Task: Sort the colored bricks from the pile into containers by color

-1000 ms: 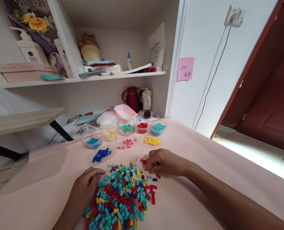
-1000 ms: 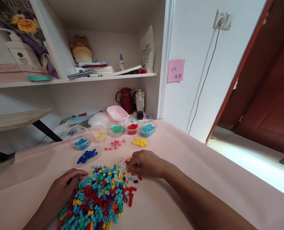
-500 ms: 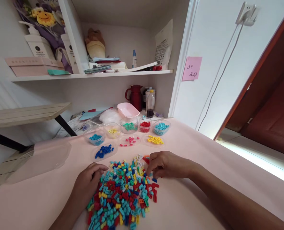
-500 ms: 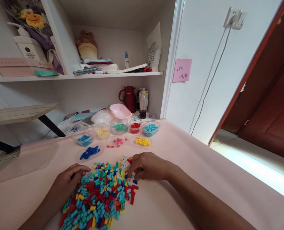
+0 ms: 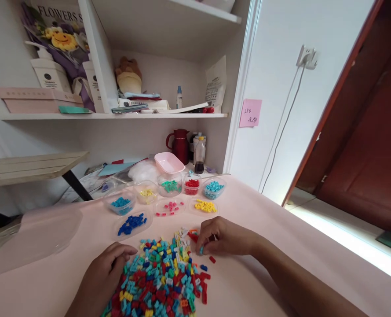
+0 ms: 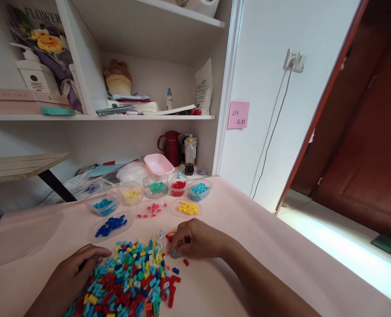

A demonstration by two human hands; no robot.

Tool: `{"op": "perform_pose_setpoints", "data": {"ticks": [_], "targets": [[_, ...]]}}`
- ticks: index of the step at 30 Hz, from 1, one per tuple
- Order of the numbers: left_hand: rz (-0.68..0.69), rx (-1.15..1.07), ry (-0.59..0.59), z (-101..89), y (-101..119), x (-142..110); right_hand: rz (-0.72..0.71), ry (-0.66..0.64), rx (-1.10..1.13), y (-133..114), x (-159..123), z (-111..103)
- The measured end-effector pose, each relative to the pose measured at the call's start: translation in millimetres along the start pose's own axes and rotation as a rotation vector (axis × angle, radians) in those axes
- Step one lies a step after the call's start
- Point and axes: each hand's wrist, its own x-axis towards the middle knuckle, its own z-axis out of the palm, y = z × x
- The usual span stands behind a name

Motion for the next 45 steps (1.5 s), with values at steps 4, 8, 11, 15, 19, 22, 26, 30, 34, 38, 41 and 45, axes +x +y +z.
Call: {"op": "perform_pose_setpoints", "data": {"ticks": [4, 8, 11, 15, 19, 22, 26, 30, 34, 38, 41, 45], "targets": [[0.024, 0.009, 0.005, 3.2, -2.4, 1.9, 0.128, 0.315, -0.054, 15.3, -5.2, -17.7], [0.033, 0.006, 0.006, 5.1, -0.7, 0.8, 0.103, 0.968, -0.229, 23.7, -16.3, -32.3], [0.014, -0.005, 0.004, 5.4, 1.7, -0.6, -0.022, 1.363, -0.374, 17.7, -24.5, -41.4], [0.004, -0.012, 0.007, 4.3, 4.3, -2.3, 0.003, 1.397, -0.457, 24.1, -18.5, -53.8], [0.010, -0.024, 0.017, 3.8, 3.8, -3.4, 0.188, 1.127, -0.382, 48.1, -2.2, -56.5], [0.012, -0.047, 0.014, 4.1, 2.4, -3.2, 0.226, 1.138, -0.278, 53.7, -0.3, -49.8], [0.014, -0.062, -0.001, 2.1, 4.5, -2.7, 0.241, 1.032, -0.098, 42.4, -7.9, -39.8], [0.006, -0.044, 0.004, -1.8, 10.1, -2.7, 0.296, 0.568, 0.059, 27.5, -12.2, -29.6], [0.010, -0.040, 0.015, -3.9, 14.7, -3.0, 0.221, 0.262, 0.029, 10.7, -10.2, -18.4], [0.003, -0.042, 0.022, -5.1, 18.1, -3.9, 0.120, 0.249, -0.140, -4.6, -7.1, -9.1], [-0.001, -0.032, 0.025, -6.0, 18.9, -4.7, 0.094, 0.265, -0.305, -8.2, -5.0, 0.0], [-0.005, -0.029, 0.024, -6.0, 19.4, -6.0, 0.109, 0.207, -0.426, -3.9, -1.2, 13.3]]}}
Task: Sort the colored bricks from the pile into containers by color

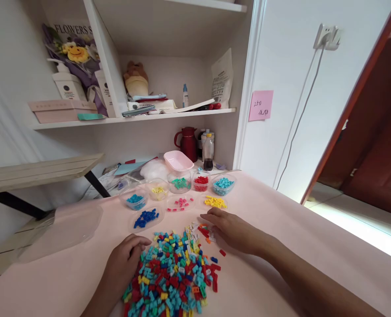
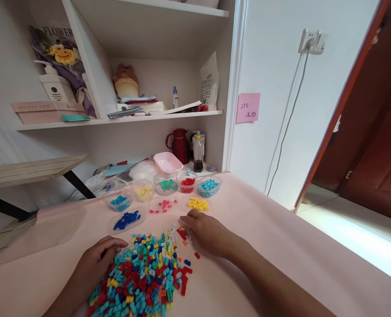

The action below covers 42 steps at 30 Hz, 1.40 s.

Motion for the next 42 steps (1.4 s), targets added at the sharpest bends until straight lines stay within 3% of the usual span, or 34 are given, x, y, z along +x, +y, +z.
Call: {"op": "perform_pose_setpoints", "data": {"ticks": [16, 22, 28, 42], "targets": [[0.004, -0.017, -0.006, 1.4, -2.8, 1.2, -0.090, -0.077, 0.177, 4.1, 1.5, -3.6], [0.002, -0.014, 0.000, 1.7, -1.0, 0.4, -0.051, 0.027, 0.108, 7.1, 5.2, 4.1], [-0.017, -0.023, -0.023, 2.2, -0.8, -0.8, -0.023, 0.007, -0.011, 6.9, 7.8, 13.2], [-0.002, -0.007, -0.023, 2.8, -1.6, -0.1, 0.058, 0.007, 0.116, 1.7, 9.2, 12.0]]}}
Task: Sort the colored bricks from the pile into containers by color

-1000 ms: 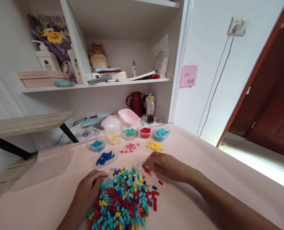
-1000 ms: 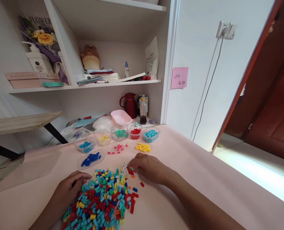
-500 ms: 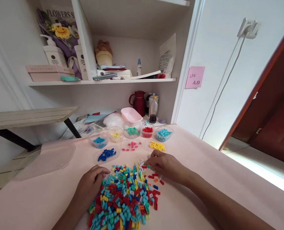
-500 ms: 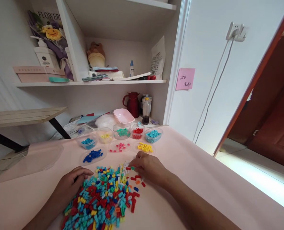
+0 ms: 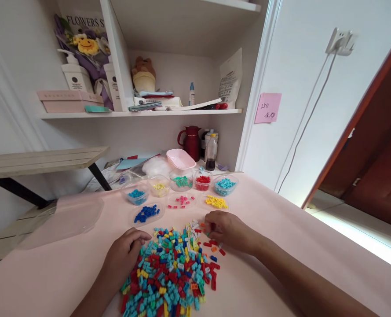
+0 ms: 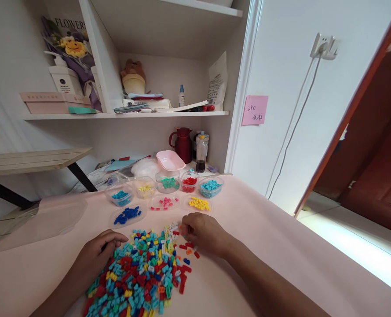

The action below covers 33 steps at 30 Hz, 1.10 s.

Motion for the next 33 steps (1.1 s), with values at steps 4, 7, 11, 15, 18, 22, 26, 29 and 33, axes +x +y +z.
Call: {"op": "perform_pose_setpoints", "data": {"ticks": [4, 7, 11, 15, 18, 22, 26, 29, 33], "targets": [[0.045, 0.020, 0.045, -1.0, -0.7, 0.4, 0.002, -0.003, 0.056, -2.4, 0.5, -3.0], [0.098, 0.053, 0.144, -1.9, -4.0, -1.3, 0.005, 0.028, 0.234, -6.5, 0.9, -6.3], [0.275, 0.077, 0.328, -1.9, -1.3, -8.3, 0.037, 0.106, 0.737, -23.4, -0.7, -8.3], [0.560, 0.105, 0.298, 4.6, 14.7, -15.4, 0.132, 0.089, 1.166, -43.3, -3.9, -4.2], [0.614, 0.100, 0.272, 13.1, 25.8, -18.9, 0.138, 0.055, 1.244, -50.8, -4.9, 1.9], [0.607, -0.029, 0.156, 19.6, 30.0, -21.1, 0.119, 0.022, 1.232, -54.6, -4.2, 10.8], [0.572, -0.069, 0.129, 18.7, 30.8, -19.8, 0.068, -0.003, 1.200, -53.8, -2.7, 20.2], [0.562, -0.007, 0.107, 17.3, 33.0, -18.5, 0.052, 0.001, 1.109, -48.4, -1.6, 23.6], [0.536, 0.021, 0.142, 16.6, 32.5, -18.4, 0.065, 0.081, 0.732, -36.8, -1.8, 15.5]]}}
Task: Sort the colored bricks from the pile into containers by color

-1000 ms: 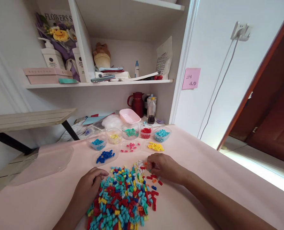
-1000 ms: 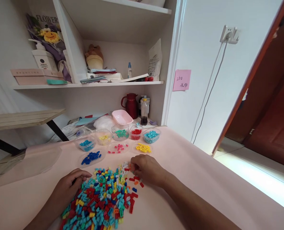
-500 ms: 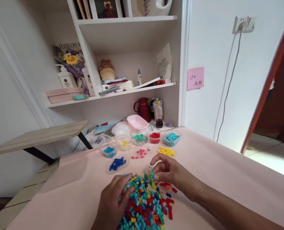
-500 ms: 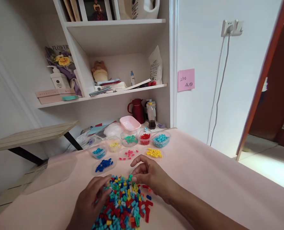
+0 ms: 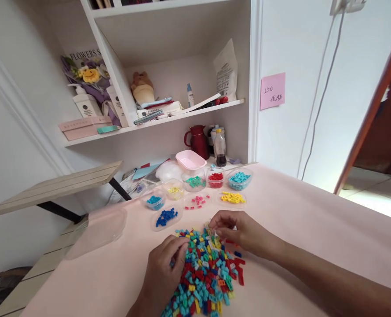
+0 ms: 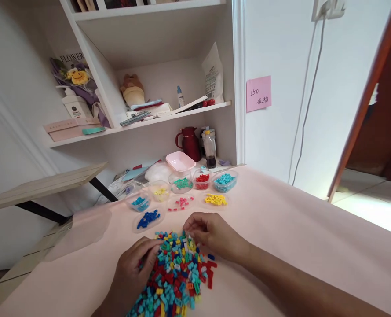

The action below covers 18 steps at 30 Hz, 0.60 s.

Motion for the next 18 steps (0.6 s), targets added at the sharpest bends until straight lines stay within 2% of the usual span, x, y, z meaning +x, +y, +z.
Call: {"op": "perform_pose_setpoints", "data": {"ticks": [3, 5, 11, 18], "targets": [[-0.085, 0.029, 0.056, -0.3, -2.8, -1.8, -0.087, 0.014, -0.295, -0.9, 0.2, -11.3], [-0.134, 0.038, 0.079, -0.2, -4.6, -2.6, -0.155, 0.005, -0.404, -1.7, -0.1, -13.6], [-0.142, 0.055, 0.102, 2.3, -6.6, -3.6, -0.294, -0.168, -0.601, 1.4, -2.8, 1.1], [-0.134, 0.069, 0.105, 3.5, -7.7, -5.2, -0.336, -0.175, -0.702, 8.9, -3.8, 7.2]]}}
